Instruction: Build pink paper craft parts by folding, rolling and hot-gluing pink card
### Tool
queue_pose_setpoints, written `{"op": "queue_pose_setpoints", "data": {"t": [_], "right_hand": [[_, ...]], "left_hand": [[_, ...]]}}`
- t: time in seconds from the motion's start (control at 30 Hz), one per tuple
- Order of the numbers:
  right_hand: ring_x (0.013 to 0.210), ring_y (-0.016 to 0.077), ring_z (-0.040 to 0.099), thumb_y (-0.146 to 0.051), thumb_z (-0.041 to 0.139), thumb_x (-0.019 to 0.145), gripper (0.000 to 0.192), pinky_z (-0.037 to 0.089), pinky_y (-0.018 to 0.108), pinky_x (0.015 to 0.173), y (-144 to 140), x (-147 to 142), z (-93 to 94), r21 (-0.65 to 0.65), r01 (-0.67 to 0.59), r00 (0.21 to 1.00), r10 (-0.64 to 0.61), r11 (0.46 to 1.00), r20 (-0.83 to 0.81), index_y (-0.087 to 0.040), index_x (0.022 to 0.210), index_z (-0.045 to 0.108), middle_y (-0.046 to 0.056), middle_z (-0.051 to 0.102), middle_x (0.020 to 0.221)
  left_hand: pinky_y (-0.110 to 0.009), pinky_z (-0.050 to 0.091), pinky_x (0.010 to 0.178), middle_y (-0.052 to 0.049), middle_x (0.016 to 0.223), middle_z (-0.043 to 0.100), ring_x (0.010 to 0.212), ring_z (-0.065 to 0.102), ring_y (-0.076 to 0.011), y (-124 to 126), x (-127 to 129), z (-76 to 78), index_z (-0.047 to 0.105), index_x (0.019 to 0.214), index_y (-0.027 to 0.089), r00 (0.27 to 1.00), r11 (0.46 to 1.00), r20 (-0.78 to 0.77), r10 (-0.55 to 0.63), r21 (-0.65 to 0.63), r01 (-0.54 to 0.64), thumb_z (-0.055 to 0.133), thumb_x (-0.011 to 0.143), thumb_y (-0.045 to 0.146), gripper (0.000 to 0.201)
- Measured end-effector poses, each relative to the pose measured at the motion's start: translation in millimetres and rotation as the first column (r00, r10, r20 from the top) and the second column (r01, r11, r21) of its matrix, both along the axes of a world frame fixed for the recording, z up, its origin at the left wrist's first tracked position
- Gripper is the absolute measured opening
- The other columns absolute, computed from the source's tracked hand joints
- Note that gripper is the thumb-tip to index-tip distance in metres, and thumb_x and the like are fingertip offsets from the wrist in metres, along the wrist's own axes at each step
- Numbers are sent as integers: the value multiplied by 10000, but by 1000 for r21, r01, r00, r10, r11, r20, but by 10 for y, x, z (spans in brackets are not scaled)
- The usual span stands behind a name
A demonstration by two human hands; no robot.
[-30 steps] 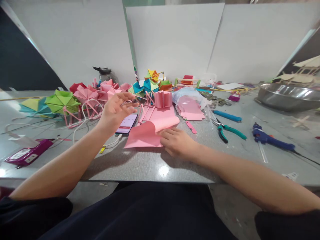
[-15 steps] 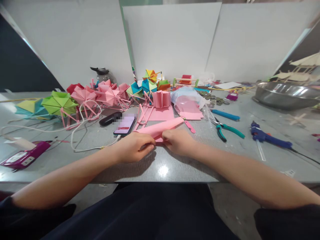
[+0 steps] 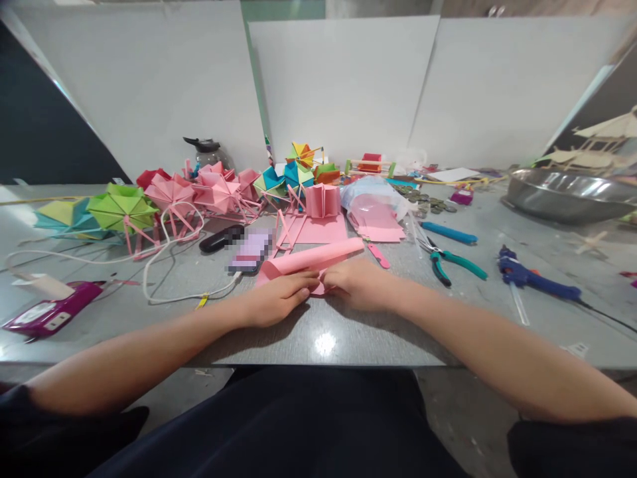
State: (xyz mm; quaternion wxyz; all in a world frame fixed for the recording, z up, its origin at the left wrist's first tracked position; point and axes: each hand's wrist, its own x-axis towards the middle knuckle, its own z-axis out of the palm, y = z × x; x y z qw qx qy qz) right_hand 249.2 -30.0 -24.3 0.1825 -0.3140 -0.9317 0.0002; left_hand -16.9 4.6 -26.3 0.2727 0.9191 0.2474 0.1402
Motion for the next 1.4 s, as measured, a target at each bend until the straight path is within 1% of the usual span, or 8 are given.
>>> {"op": "queue_pose_setpoints", "data": {"t": [0.13,0.27,0.4,0.6,0.77,0.87,1.07,1.4], "right_hand": [[877,226,730,-181,542,1115,268,482,359,762,11,13,18,-43,-37,998,39,998,58,-179,984,776,98,810,972],[932,249,743,-196,537,1117,267,499,386,812,-4,27,23,-7,-71,996,71,997,61,-175,1027,787,117,831,1047],[850,239,714,-161,573,1064,236,469,382,765,-37,42,72,6,-75,992,74,997,107,-179,981,794,95,811,938],[840,231,695,-128,574,1028,241,458,368,750,-30,46,77,-8,-60,993,61,998,104,-182,1015,808,95,800,921],[952,241,721,-42,538,974,335,494,364,824,-16,25,16,-1,-51,995,51,999,83,-195,1082,815,109,811,1036],[982,254,732,-81,541,1007,310,509,372,847,-21,22,12,-2,-55,997,55,998,61,-182,1090,822,129,815,1074],[868,239,716,-218,613,1064,222,476,353,776,-76,46,130,-183,74,996,-63,980,65,-208,1038,833,93,797,944],[807,204,682,-154,652,926,150,467,337,764,-150,83,306,-455,147,989,-115,878,97,-217,920,788,39,773,881]], "left_hand": [[-459,264,1422,-119,1838,383,1736,319,-271,-12,44,-40,496,1688,153,973,994,-218,74,90,-56,318,1165,377,596],[-466,304,1406,-150,1802,450,1709,380,-289,-61,54,-7,517,1665,142,958,980,-266,106,193,-55,361,1163,352,566],[-556,402,1342,-176,1710,569,1617,509,-352,-115,55,12,584,1595,171,950,947,-264,168,309,-82,405,1159,326,496],[-605,409,1330,-202,1722,542,1613,502,-381,-101,57,9,606,1556,148,941,932,-276,195,351,-90,456,1141,313,471],[-551,457,1303,-176,1657,620,1567,568,-335,-33,40,10,626,1535,159,971,952,-229,74,305,-1,411,1159,314,460],[-554,449,1304,-180,1729,546,1612,522,-344,-2,19,1,566,1611,182,963,948,-266,-42,293,122,437,1167,399,510],[-550,370,1343,-183,1861,305,1711,364,-367,5,-5,12,360,1770,202,929,954,-365,-56,254,157,432,1169,594,720],[-530,399,1320,-174,1830,388,1678,425,-365,22,-15,67,469,1711,216,936,949,-348,-45,279,149,502,1148,609,688]]}}
